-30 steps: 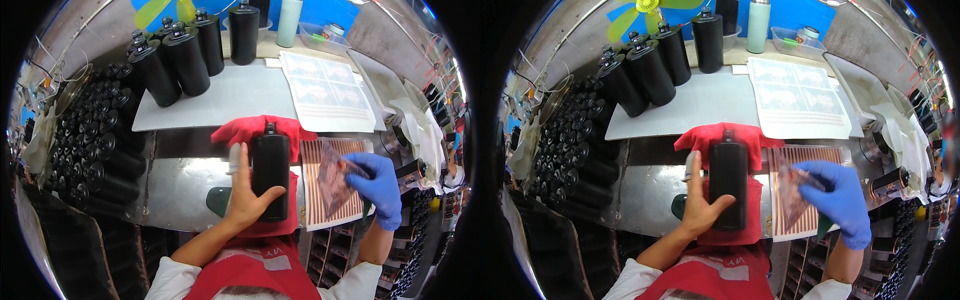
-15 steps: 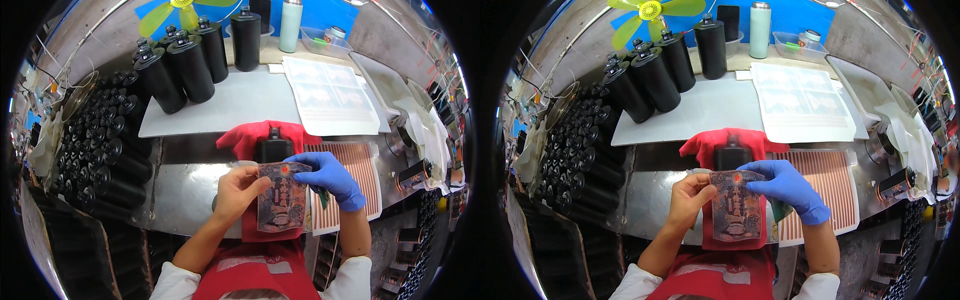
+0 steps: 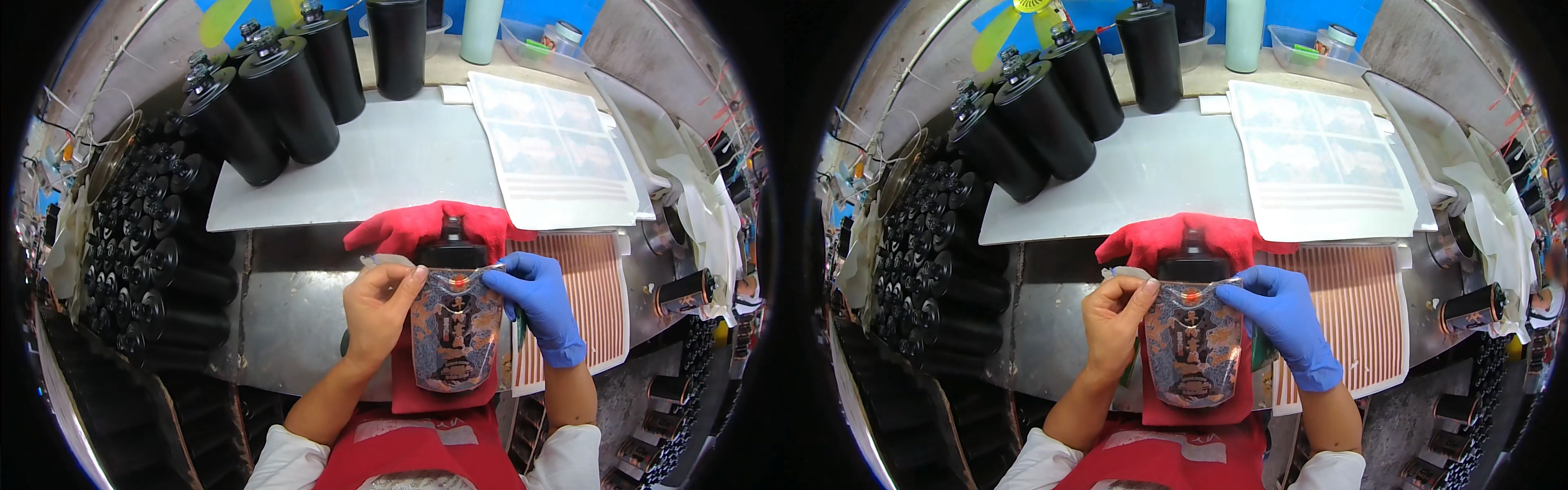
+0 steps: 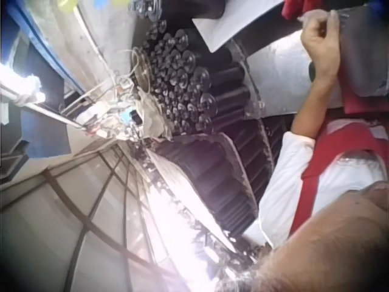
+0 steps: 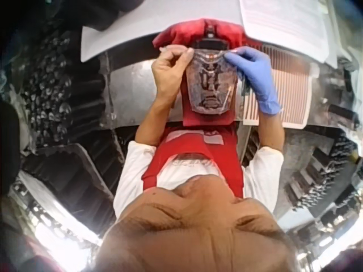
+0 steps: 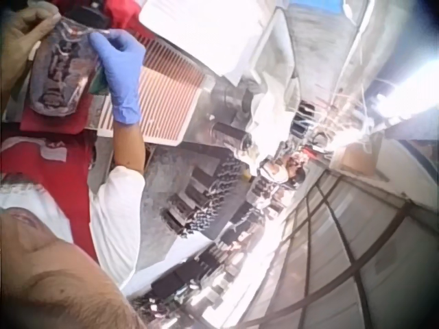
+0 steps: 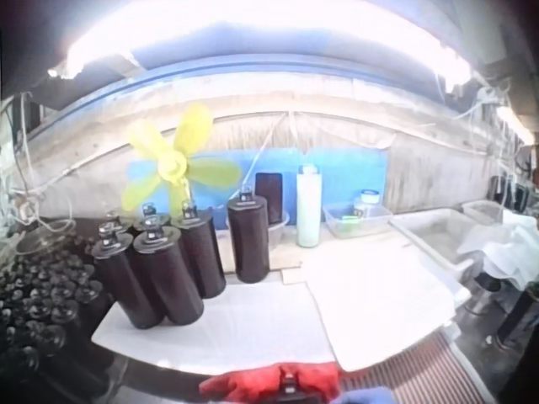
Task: The person applies decorative labels and copper-colored bands to black cylindrical containers. They peel backing from adhesive labels, align and smooth them onto the container surface, and press copper bands around the top and bottom edges. The person wipes the container with a green cloth between steps and places finished containers aside.
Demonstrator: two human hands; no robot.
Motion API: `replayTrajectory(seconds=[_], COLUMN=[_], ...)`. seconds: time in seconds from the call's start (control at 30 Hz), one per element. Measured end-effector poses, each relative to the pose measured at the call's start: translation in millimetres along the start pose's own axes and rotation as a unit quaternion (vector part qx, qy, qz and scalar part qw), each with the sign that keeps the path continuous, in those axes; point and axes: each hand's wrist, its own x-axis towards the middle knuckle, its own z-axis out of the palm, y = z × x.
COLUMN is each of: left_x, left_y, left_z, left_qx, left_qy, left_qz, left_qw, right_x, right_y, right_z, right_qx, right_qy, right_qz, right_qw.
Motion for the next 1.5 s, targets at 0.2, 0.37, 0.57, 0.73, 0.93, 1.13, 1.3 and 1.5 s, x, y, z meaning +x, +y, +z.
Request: replayTrajectory(seconds=[0.2,0.37,0.57,0.73,0.93,1.13,1.3,1.5], left_x=[5,11,12,-5,-24,-35,-20,-18], left_y=[5,-2,-12,-21,-23,-33,-35,-28], left_z=[1,2,2,2,-10,-20,-16,-13], left_qx=[-0.001,-0.012,-0.032,0.043,0.229,0.119,0.119,0.137], left_qy=[0.0,0.0,-0.007,0.015,-0.239,-0.275,-0.301,-0.269], left_qz=[0.015,-0.005,0.009,0.081,0.194,0.092,0.136,0.173], left_qw=[1.0,1.0,0.999,0.996,0.924,0.95,0.936,0.937], right_x=[3,9,10,-4,-52,-72,-73,-76], right_y=[-1,6,8,20,48,68,74,76], right_z=[0,0,-1,-6,-4,1,3,1], right_qx=[0.012,0.021,0.048,0.112,0.06,0.106,0.107,0.096], right_qy=[0.025,0.036,0.024,0.028,-0.028,-0.033,-0.03,-0.026], right_qz=[0.002,0.015,0.028,0.053,0.118,0.166,0.143,0.117], right_qw=[1.0,0.999,0.998,0.992,0.991,0.98,0.983,0.988])
